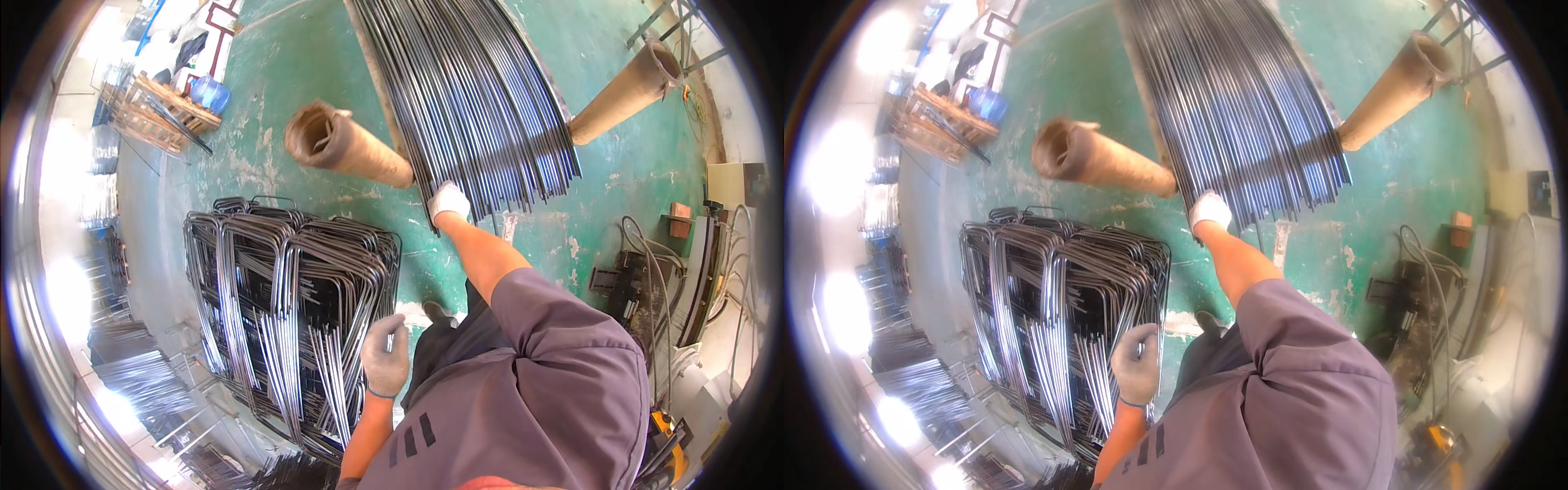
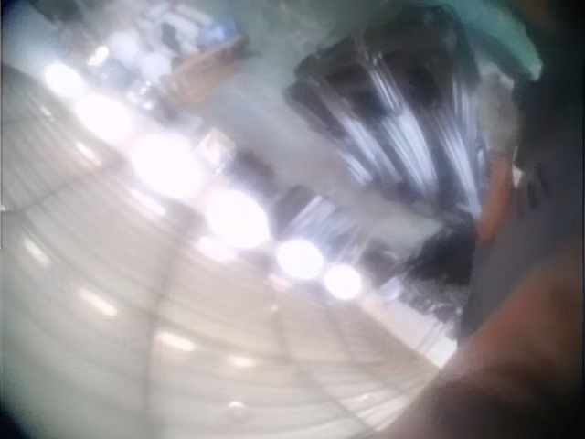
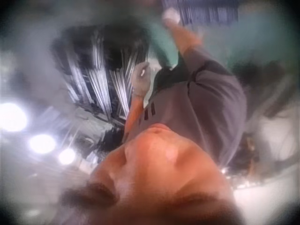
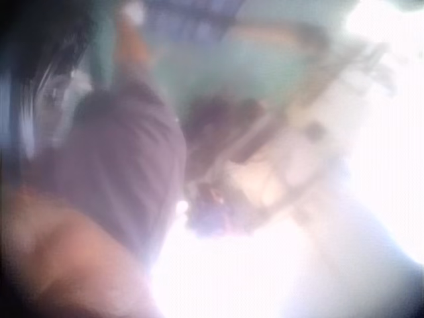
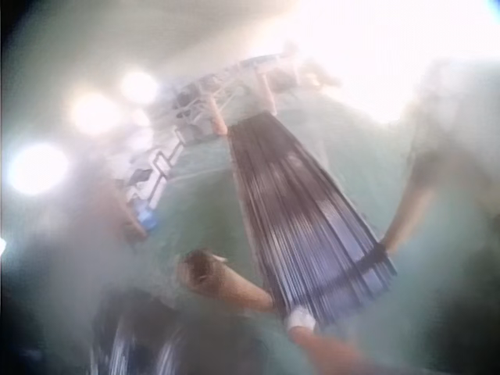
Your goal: The person picks up metal bars from a stack, inserts them into a machine to bend them, and then places the bent bars onto another stack.
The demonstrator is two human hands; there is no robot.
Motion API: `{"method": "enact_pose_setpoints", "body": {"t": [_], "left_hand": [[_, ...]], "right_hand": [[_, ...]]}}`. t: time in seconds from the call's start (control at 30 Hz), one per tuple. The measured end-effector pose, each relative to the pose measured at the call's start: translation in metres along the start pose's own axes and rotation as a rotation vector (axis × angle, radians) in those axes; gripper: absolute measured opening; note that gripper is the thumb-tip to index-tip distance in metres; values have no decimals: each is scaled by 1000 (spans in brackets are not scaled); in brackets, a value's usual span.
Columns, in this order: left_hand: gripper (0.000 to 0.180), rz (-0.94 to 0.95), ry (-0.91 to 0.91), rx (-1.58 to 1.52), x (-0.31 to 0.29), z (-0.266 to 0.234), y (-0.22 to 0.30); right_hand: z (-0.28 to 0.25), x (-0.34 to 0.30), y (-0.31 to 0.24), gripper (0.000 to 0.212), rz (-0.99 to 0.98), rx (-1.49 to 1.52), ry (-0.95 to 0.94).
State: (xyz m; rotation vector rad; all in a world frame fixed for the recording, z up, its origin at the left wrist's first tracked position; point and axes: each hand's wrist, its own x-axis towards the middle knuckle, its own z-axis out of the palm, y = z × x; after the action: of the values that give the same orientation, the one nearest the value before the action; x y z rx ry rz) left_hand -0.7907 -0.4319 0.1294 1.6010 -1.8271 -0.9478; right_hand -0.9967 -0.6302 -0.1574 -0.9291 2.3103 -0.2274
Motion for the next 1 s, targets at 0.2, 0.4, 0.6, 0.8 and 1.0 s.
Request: {"method": "enact_pose_setpoints", "body": {"t": [0.2,0.4,0.6,0.8,1.0], "left_hand": [[15,-327,47,-252,41,14,19],[16,-326,-142,-231,52,43,1],[18,-211,-291,-271,94,52,-10],[17,-143,-409,-294,135,45,12],[17,-87,-494,-355,130,56,-3]], "right_hand": [[-48,16,5,53,18,70,-280],[-26,57,76,59,193,1062,-576],[-106,30,79,35,297,1454,-803],[-154,-2,48,50,111,937,-355],[-171,-22,29,26,107,1009,-514]]}}
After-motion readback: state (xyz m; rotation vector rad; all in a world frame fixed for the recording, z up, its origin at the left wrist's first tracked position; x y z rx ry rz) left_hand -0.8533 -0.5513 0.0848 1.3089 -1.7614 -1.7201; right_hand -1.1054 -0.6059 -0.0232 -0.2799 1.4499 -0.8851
